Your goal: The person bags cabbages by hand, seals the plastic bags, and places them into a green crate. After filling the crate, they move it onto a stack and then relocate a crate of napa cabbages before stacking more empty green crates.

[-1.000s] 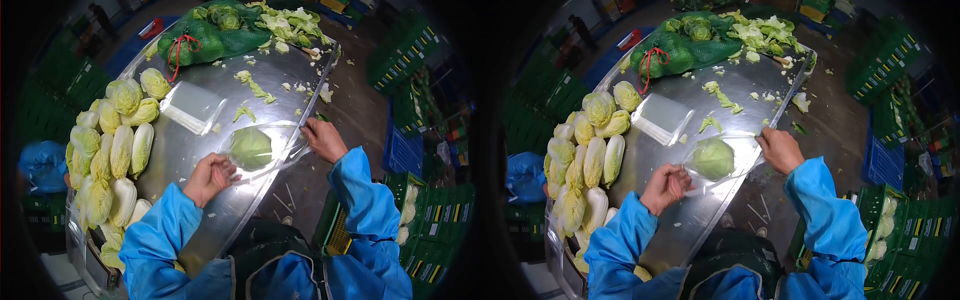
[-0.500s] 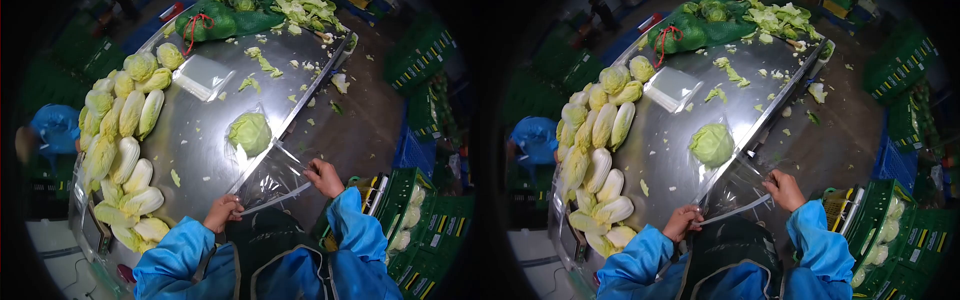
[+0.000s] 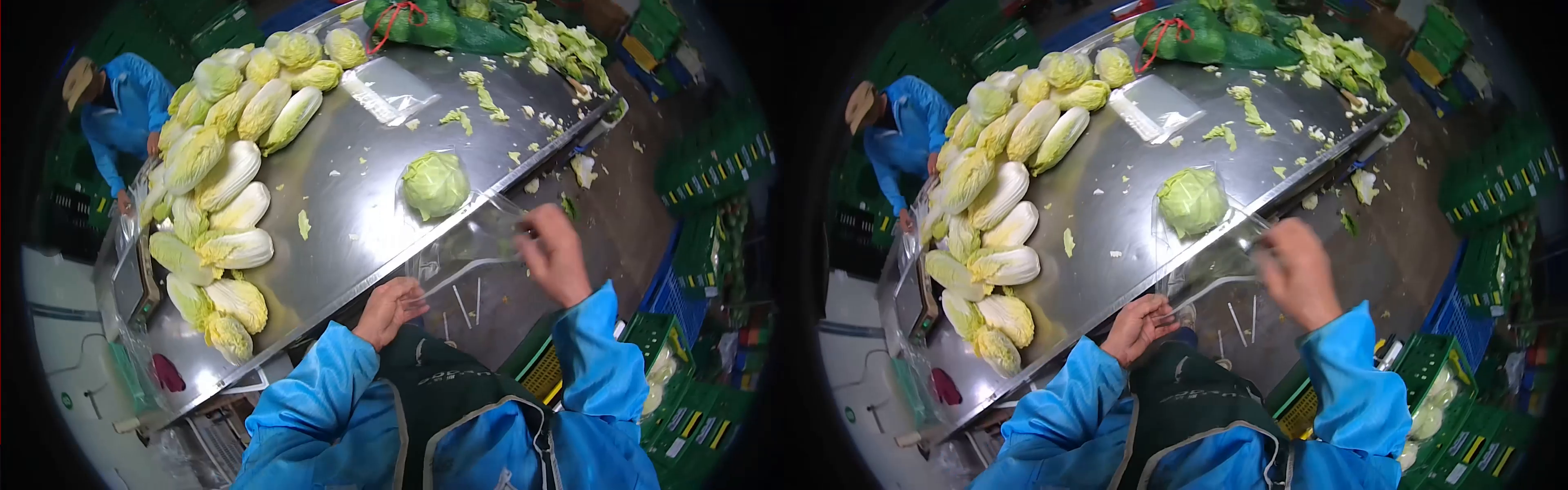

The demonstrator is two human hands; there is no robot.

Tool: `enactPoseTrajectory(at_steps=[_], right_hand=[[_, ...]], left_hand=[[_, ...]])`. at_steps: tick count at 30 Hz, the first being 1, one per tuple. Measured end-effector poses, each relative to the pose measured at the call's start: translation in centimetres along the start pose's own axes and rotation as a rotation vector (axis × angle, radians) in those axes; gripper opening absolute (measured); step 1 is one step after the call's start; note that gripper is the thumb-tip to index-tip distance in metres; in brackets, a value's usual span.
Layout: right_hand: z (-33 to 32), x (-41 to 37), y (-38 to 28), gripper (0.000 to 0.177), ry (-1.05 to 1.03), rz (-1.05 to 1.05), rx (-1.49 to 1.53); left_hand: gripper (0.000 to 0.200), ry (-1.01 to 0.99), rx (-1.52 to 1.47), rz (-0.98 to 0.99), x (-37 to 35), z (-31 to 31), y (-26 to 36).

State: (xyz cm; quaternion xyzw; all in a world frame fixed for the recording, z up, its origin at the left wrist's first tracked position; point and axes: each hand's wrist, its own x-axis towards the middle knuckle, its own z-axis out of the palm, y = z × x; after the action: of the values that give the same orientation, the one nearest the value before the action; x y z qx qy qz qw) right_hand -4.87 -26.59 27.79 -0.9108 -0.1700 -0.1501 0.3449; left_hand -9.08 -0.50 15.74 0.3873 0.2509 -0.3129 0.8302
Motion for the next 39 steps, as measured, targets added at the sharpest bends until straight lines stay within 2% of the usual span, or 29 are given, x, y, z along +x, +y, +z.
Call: enactPoseTrajectory(at_steps=[2, 4, 5, 7, 14, 17, 20, 23, 25, 29, 31, 34, 36, 38, 39], right_hand=[[3.4, 1.1, -2.6, 0.012, -0.221, -0.267, 0.171], [6.9, 1.5, -3.4, 0.014, -0.526, -0.275, 0.185], [8.0, 1.2, -3.2, 0.014, -0.533, -0.285, 0.185], [9.7, 0.1, -3.2, 0.02, -0.724, -0.279, 0.14], [9.8, -0.7, -4.6, 0.02, -0.713, -0.25, 0.073], [9.8, -0.6, -4.7, 0.021, -0.688, -0.242, 0.054], [10.8, -1.6, -3.4, 0.024, -0.738, -0.166, 0.037], [10.3, -1.6, -3.0, 0.021, -0.684, -0.126, 0.139], [9.1, -1.0, -4.3, 0.016, -0.624, 0.087, 0.348], [10.4, -0.9, -3.7, 0.012, -0.646, 0.017, 0.244], [10.5, -0.2, -3.5, 0.012, -0.84, 0.083, 0.17], [10.6, 0.7, -3.0, 0.015, -0.966, 0.108, 0.221], [9.0, 0.6, -3.3, 0.017, -0.944, 0.068, 0.217], [6.1, -0.2, -3.7, 0.02, -1.013, 0.182, 0.672], [3.8, -0.6, -4.4, 0.02, -1.036, 0.209, 0.68]], left_hand=[[0.014, -0.008, 0.023, 0.01, 0.1, -0.2, -0.4], [0.016, -0.014, 0.052, 0.02, 0.1, 0.0, -0.7], [0.014, 0.003, 0.101, 0.032, -0.1, 0.4, -0.6], [0.013, 0.028, 0.161, 0.044, -1.2, 1.3, 0.1], [0.013, 0.033, 0.091, 0.069, -0.7, 0.6, 0.2], [0.016, -0.009, 0.144, 0.089, -0.3, 0.4, 0.5], [0.008, 0.014, 0.247, 0.127, -0.3, 1.0, 0.7], [0.006, 0.036, 0.278, 0.141, -0.5, 1.6, 1.3], [0.008, 0.04, 0.262, 0.168, -1.5, 2.7, 2.1], [0.009, 0.027, 0.352, 0.139, -0.4, 2.1, 1.9], [0.01, 0.007, 0.394, 0.151, 0.1, 1.4, 1.4], [0.011, -0.032, 0.475, 0.228, 0.9, 0.9, 1.3], [0.012, -0.024, 0.459, 0.243, 0.5, 1.6, 1.5], [0.013, -0.022, 0.442, 0.261, -0.2, 2.6, 2.4], [0.014, 0.009, 0.377, 0.232, -0.7, 2.9, 3.4]])
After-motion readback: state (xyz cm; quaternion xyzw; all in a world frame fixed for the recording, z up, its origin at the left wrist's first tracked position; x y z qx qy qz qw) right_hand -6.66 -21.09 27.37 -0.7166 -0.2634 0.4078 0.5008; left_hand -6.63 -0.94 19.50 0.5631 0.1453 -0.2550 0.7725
